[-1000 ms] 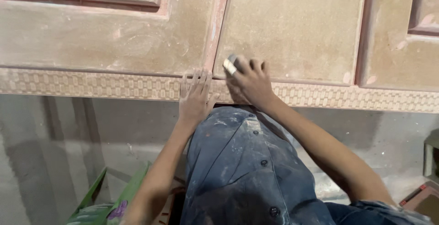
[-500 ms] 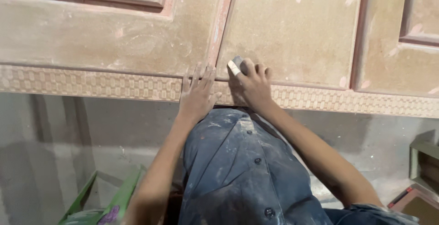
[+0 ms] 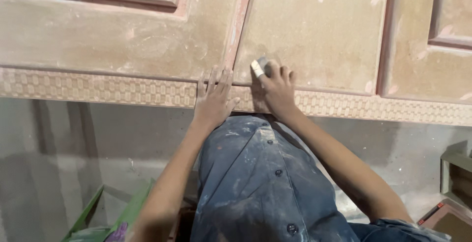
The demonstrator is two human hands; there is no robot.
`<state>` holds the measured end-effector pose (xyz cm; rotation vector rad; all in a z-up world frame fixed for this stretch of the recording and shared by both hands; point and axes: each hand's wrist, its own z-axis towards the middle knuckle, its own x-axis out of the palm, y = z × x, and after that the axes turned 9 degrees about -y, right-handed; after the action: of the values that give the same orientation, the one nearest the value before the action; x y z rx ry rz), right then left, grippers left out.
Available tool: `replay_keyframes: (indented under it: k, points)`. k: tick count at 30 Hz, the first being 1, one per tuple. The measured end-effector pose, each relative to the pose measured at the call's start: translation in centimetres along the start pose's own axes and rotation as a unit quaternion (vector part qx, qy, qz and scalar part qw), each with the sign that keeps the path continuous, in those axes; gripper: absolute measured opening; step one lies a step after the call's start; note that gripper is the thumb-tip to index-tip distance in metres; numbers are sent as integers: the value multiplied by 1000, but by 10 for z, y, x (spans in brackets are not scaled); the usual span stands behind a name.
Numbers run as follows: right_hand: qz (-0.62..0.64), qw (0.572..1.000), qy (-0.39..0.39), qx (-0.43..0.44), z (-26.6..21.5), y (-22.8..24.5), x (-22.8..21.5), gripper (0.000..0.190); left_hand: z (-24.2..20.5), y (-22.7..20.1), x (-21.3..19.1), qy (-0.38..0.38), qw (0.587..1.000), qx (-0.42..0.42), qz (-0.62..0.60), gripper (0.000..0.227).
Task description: The person sands a large wooden door panel with a sanding block, moving across flat surfaces and along raised geometric edges. The person uses both hands to apply pressure and guide the sanding block along the contours of the panel.
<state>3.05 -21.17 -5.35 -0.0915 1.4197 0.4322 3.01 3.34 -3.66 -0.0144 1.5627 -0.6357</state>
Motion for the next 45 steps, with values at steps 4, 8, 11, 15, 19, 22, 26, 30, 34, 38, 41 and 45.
replay_keyframes:
  k: [4, 8, 11, 15, 19, 22, 26, 30, 34, 38, 41, 45]
  points:
    - [16, 996, -3, -86, 8, -1, -2, 55, 4, -2, 0, 4, 1000, 2, 9, 87]
    - [48, 998, -31, 22, 16, -1, 7, 49, -2, -3, 6, 4, 1000, -3, -7, 88]
    - [43, 993, 7, -107, 3, 3, -5, 48, 1, -3, 4, -9, 1000, 3, 7, 89]
    - [32, 999, -22, -11, 8, 3, -9, 37, -1, -7, 7, -8, 1000, -6, 9, 85]
    - [78, 993, -44, -72, 20, 14, -20, 44, 5, -17, 1, -10, 999, -14, 34, 87]
    - [75, 997, -21, 29, 24, 2, -20, 45, -2, -30, 7, -46, 999, -14, 22, 80]
    - [33, 996, -44, -74, 3, 6, -26, 56, -1, -45, 9, -47, 999, 10, -12, 72]
    - [50, 991, -23, 125, -35, -42, -39, 48, 18, -56, 14, 50, 996, -64, -34, 70]
    - [-36, 921, -121, 369, -87, -116, -65, 45, 46, -79, 27, -6, 999, 18, -49, 77]
    - [-93, 874, -163, 449, -113, -145, -77, 32, 82, -115, 55, 21, 987, 148, -55, 80]
    - [-121, 909, -156, 367, -126, -147, -83, 47, 105, -148, 72, 63, 975, 202, -69, 79]
    - [-108, 883, -133, 437, -129, -147, -69, 43, 140, -199, 99, 48, 965, 217, -139, 74]
